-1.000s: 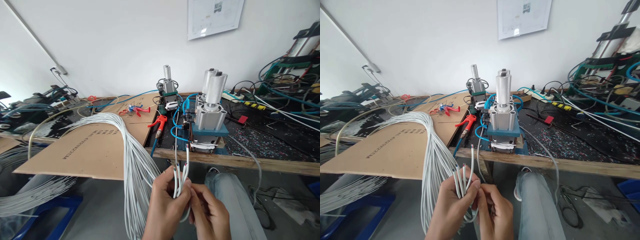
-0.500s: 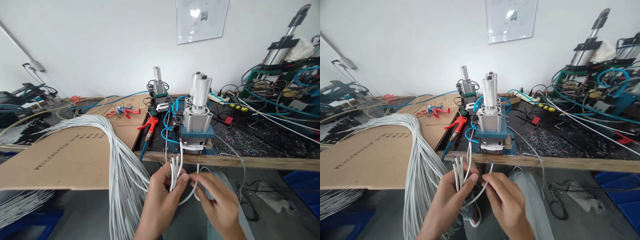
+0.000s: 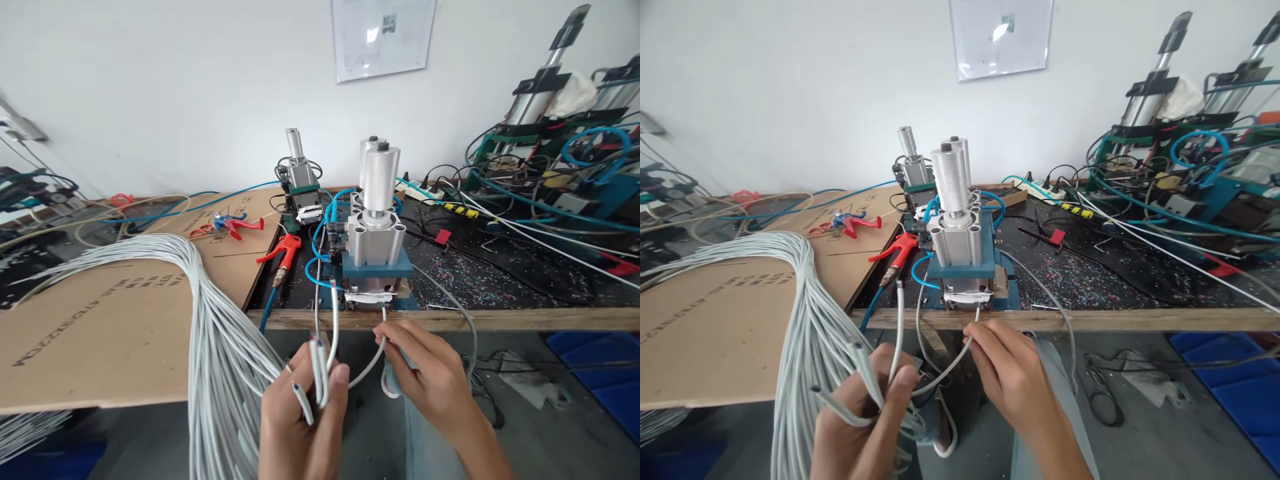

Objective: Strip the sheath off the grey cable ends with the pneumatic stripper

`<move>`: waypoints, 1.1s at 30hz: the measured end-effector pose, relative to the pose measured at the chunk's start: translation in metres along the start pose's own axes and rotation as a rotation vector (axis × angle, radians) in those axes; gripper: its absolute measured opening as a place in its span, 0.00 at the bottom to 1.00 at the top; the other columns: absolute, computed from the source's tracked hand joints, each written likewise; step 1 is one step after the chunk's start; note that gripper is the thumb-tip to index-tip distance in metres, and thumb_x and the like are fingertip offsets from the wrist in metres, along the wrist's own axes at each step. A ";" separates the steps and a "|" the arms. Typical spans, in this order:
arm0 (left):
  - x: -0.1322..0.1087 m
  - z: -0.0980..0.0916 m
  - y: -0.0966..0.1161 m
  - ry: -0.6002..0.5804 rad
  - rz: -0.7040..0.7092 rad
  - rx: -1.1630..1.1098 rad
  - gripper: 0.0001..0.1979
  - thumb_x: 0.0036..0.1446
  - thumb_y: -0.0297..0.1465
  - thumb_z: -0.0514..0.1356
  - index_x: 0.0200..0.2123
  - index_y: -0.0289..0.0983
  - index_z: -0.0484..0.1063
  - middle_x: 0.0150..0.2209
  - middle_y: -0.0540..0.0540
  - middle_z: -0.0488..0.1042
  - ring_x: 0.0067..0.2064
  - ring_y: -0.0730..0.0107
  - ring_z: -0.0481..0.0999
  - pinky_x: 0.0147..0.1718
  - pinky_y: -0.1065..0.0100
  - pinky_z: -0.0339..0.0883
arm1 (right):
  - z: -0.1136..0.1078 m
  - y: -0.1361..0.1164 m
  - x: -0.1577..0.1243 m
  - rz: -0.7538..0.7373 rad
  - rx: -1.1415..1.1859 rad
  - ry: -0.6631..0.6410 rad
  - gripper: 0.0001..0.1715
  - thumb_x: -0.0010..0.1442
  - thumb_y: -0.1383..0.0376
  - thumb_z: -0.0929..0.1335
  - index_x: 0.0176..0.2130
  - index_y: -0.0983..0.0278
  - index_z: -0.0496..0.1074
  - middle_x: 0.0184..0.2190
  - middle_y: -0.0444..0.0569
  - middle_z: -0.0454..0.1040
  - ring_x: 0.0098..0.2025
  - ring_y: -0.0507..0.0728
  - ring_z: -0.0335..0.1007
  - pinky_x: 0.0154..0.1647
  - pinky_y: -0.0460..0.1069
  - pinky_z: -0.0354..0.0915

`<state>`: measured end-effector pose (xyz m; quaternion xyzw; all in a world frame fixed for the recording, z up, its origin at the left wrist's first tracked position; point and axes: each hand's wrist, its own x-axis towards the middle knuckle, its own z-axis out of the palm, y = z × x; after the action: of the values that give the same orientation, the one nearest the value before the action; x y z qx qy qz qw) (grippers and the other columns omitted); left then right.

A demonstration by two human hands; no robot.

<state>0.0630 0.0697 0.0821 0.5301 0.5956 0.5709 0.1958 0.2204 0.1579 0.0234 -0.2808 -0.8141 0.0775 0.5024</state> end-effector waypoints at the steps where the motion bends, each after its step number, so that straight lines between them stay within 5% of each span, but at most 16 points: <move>1: -0.001 0.001 0.001 0.023 -0.021 -0.026 0.19 0.68 0.36 0.58 0.24 0.38 0.68 0.23 0.53 0.57 0.25 0.72 0.57 0.27 0.68 0.52 | 0.000 0.000 0.001 0.000 0.007 0.004 0.12 0.71 0.74 0.65 0.52 0.64 0.70 0.40 0.49 0.77 0.41 0.53 0.77 0.43 0.46 0.71; 6: -0.002 0.003 -0.007 0.159 -0.050 -0.286 0.22 0.69 0.38 0.58 0.22 0.38 0.61 0.23 0.51 0.57 0.25 0.72 0.57 0.24 0.67 0.51 | 0.000 0.002 0.006 0.024 0.079 0.019 0.10 0.71 0.74 0.65 0.49 0.63 0.71 0.39 0.49 0.77 0.40 0.53 0.76 0.41 0.47 0.71; 10: -0.001 0.000 -0.016 0.123 0.027 -0.453 0.22 0.70 0.33 0.58 0.21 0.37 0.61 0.21 0.51 0.58 0.23 0.74 0.58 0.21 0.69 0.52 | 0.003 0.004 0.009 0.059 0.093 0.031 0.11 0.71 0.75 0.64 0.48 0.63 0.71 0.37 0.47 0.75 0.37 0.51 0.74 0.39 0.46 0.69; 33: -0.001 -0.003 -0.019 0.029 0.086 -0.459 0.20 0.72 0.31 0.54 0.24 0.37 0.59 0.23 0.52 0.58 0.24 0.75 0.58 0.22 0.70 0.52 | 0.009 0.012 0.012 0.096 0.084 0.054 0.10 0.71 0.74 0.64 0.48 0.66 0.73 0.39 0.48 0.77 0.40 0.50 0.75 0.44 0.43 0.67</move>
<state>0.0532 0.0712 0.0657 0.4881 0.4300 0.7068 0.2781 0.2131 0.1758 0.0234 -0.3003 -0.7818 0.1278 0.5313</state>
